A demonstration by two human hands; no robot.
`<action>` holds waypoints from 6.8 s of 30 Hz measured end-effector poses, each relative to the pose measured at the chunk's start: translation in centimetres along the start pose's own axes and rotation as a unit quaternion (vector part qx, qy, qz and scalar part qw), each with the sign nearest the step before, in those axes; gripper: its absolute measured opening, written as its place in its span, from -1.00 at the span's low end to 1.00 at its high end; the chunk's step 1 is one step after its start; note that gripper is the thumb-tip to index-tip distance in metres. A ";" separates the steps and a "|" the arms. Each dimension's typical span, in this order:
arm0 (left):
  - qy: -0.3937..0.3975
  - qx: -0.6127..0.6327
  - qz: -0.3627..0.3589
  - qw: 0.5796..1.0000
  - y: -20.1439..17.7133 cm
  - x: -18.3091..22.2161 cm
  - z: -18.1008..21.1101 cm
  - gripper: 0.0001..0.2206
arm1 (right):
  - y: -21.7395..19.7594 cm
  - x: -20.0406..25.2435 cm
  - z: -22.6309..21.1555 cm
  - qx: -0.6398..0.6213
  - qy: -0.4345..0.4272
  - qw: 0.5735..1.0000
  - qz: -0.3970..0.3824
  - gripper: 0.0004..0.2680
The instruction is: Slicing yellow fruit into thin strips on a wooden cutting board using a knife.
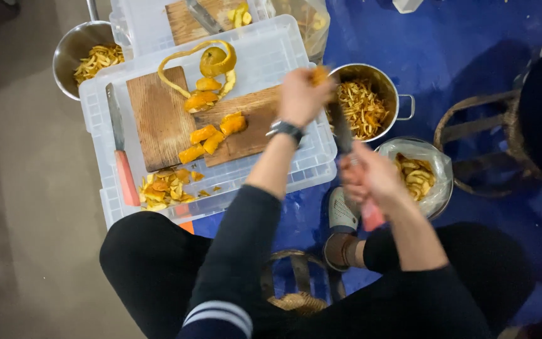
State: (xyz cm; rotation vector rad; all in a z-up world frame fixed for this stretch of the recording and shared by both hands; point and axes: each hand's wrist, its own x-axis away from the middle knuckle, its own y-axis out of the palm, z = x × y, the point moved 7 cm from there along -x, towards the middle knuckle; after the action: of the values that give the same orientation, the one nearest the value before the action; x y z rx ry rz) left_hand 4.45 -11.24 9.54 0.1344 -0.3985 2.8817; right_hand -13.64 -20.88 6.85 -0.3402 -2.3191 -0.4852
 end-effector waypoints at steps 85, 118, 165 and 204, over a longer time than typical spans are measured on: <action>-0.199 -0.077 -0.013 0.977 -9.6 -1.8 -13.2 -0.90 | 6.3 -6.0 1.8 0.473 -0.140 0.867 0.070 -0.60; -0.199 -0.109 0.001 0.974 -9.2 -0.6 -14.5 -0.72 | 6.5 -4.4 1.9 0.470 -0.116 0.873 0.057 -0.60; -0.227 -0.190 0.070 0.953 -11.9 1.6 -11.1 -0.79 | 9.0 -6.2 3.3 0.539 -0.140 0.831 0.002 -0.54; -0.027 -0.168 -0.035 0.985 2.3 -4.0 -0.7 -0.69 | 0.3 1.1 -2.1 0.216 -0.058 0.958 0.179 -0.59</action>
State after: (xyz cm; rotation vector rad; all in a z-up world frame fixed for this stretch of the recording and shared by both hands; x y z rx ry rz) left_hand 7.69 -14.05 7.79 0.1634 -0.8635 2.6992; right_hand -13.00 -21.40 9.04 -0.5677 -2.3275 0.2231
